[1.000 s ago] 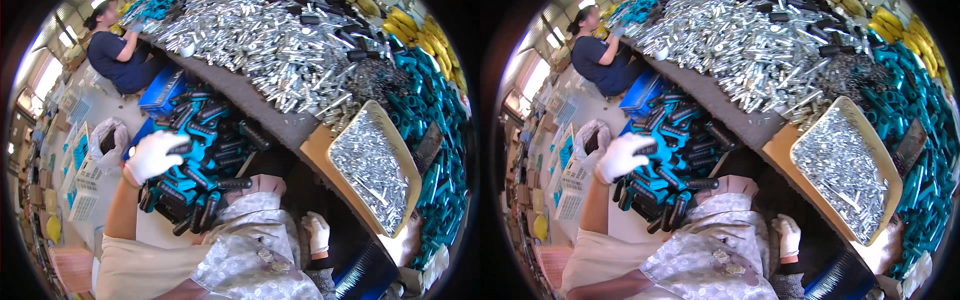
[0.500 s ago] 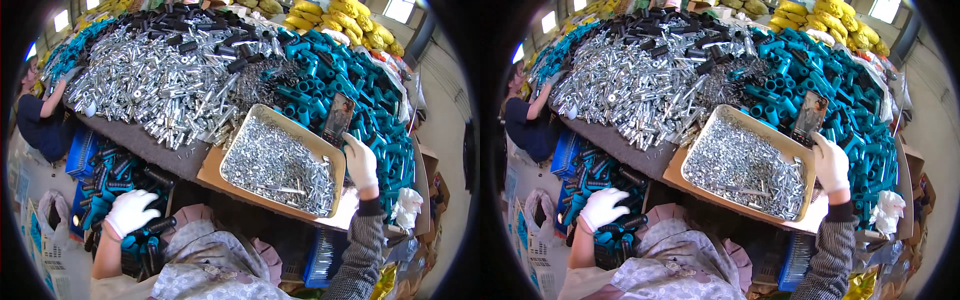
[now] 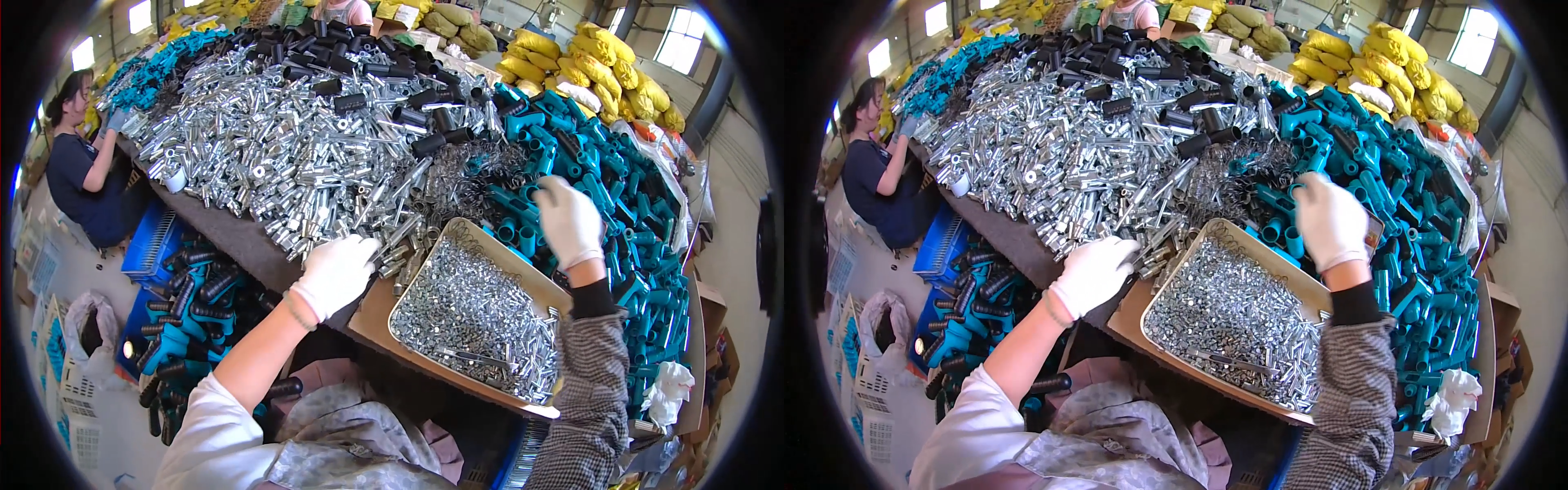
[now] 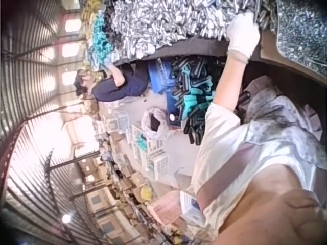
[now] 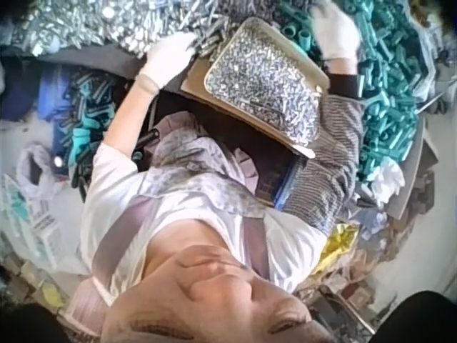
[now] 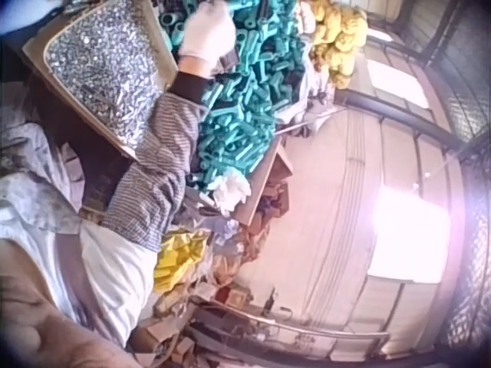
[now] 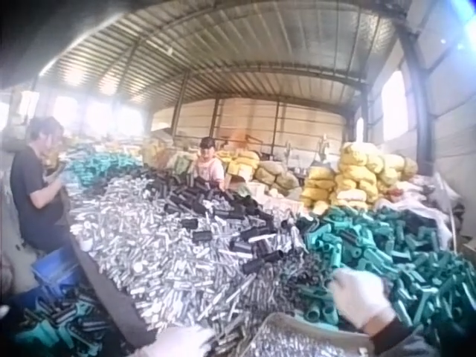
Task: Assembling hand tool components by inserting springs and metal rods into plastic handles.
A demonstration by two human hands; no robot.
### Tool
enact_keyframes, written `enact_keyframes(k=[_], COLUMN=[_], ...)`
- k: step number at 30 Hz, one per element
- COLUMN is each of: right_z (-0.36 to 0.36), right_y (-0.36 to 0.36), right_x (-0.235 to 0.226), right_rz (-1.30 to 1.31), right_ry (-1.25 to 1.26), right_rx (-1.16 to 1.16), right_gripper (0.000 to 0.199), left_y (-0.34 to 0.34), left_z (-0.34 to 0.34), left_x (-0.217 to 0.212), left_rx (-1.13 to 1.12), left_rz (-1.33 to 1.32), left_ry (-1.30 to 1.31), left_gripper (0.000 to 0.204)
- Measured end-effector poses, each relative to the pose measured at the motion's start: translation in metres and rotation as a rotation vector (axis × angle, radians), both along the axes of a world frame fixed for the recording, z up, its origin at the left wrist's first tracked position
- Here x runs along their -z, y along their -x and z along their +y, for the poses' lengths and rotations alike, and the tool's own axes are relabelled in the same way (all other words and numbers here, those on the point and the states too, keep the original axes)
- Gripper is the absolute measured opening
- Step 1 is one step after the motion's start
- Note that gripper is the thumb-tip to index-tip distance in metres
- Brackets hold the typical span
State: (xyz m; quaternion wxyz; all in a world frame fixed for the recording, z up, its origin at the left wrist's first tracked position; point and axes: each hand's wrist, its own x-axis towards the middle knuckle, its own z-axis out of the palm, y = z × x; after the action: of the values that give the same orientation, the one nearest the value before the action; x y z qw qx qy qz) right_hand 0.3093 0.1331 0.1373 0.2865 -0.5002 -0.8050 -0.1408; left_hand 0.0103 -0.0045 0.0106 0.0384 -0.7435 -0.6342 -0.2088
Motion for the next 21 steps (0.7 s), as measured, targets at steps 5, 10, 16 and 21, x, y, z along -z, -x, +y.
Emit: enact_keyframes(k=[5, 10, 16, 21], right_z=[0.005, 0.025, 0.008, 0.001], right_y=[0.022, -0.019, -0.001, 0.049], right_x=[0.011, 0.015, 0.025, 0.024], right_rz=[-0.133, -0.157, -0.136, -0.088], right_ry=[0.173, 0.277, 0.234, -0.068], right_rx=[-0.057, 0.024, -0.117, -0.491], right_gripper=[0.021, 0.020, 0.019, 0.014], left_y=[-0.024, -0.021, 0.021, 0.021], left_z=[0.029, 0.029, -0.007, -0.040], left_x=[0.013, -0.004, -0.030, -0.047], left_rx=[-0.084, -0.030, 0.025, -0.019], left_rz=[0.135, -0.105, -0.737, -0.724], left_ry=[0.087, 0.076, -0.180, -0.200], left_gripper=[0.039, 0.036, 0.014, 0.009])
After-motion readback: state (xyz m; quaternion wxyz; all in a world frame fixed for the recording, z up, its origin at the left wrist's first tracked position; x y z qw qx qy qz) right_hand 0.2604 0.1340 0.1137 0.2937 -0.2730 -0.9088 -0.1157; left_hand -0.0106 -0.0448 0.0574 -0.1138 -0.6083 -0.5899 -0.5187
